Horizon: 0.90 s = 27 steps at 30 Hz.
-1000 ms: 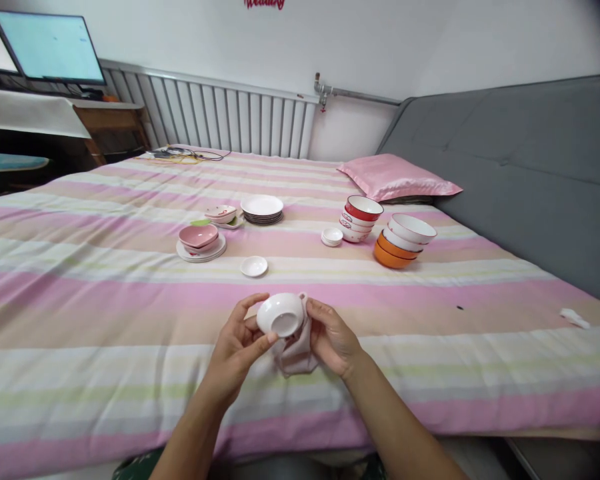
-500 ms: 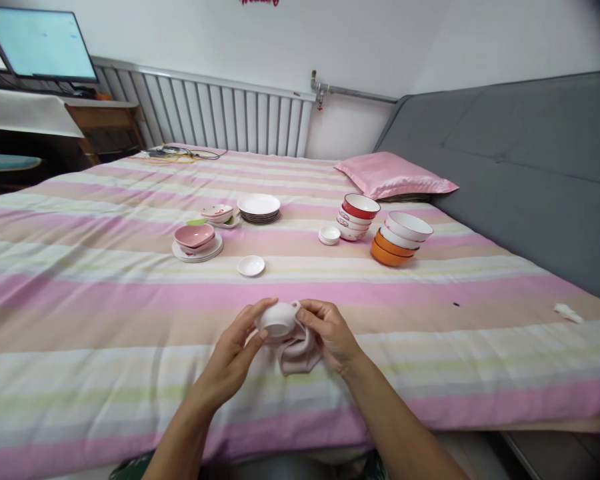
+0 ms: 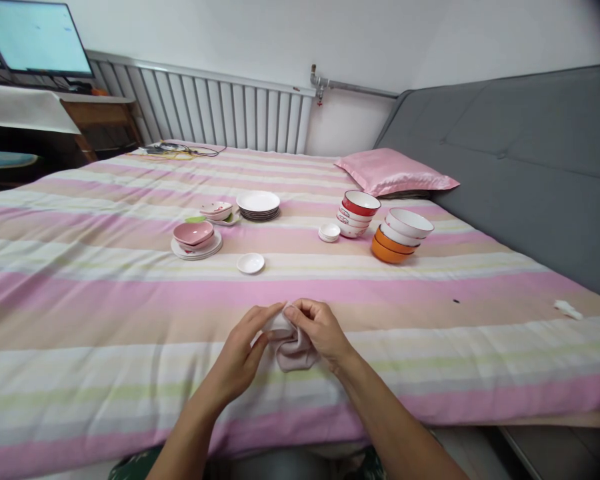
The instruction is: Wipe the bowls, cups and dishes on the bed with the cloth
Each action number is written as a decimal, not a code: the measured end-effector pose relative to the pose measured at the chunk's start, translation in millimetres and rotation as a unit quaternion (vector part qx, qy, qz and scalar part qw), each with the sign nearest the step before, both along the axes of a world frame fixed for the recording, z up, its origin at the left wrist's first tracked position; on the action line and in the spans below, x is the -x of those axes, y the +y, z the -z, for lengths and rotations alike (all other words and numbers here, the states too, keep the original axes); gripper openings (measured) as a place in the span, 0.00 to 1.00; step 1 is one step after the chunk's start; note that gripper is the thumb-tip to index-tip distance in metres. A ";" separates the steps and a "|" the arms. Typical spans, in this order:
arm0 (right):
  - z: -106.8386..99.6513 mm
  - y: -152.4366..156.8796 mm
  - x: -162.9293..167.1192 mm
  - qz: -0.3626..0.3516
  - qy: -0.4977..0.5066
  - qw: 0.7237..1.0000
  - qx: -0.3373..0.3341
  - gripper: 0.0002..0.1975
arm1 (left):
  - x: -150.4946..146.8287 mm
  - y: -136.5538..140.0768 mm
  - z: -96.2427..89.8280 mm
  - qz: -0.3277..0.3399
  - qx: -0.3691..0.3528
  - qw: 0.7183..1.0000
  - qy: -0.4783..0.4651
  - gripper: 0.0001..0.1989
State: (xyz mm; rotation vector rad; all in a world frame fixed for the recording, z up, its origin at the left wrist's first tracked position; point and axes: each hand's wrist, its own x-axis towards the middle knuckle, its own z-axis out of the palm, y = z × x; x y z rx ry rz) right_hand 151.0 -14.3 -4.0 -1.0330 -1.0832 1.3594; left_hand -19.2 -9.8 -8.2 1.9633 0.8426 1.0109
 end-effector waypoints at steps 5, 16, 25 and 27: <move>-2.9 -1.4 -3.0 -0.046 0.091 0.994 0.047 0.12 | 0.0 -1.0 -3.8 -0.043 0.057 0.997 -0.028 0.20; 0.4 1.0 -3.8 -0.053 0.174 0.978 0.103 0.13 | 4.5 1.1 -5.1 -0.042 0.012 0.999 0.005 0.21; 2.8 -0.4 7.1 0.027 0.098 0.992 0.078 0.17 | 0.5 0.4 0.3 -0.005 -0.029 0.999 0.039 0.23; 1.1 -0.4 4.4 0.002 0.099 0.992 0.072 0.16 | 0.9 0.4 0.7 -0.021 0.006 0.999 0.025 0.22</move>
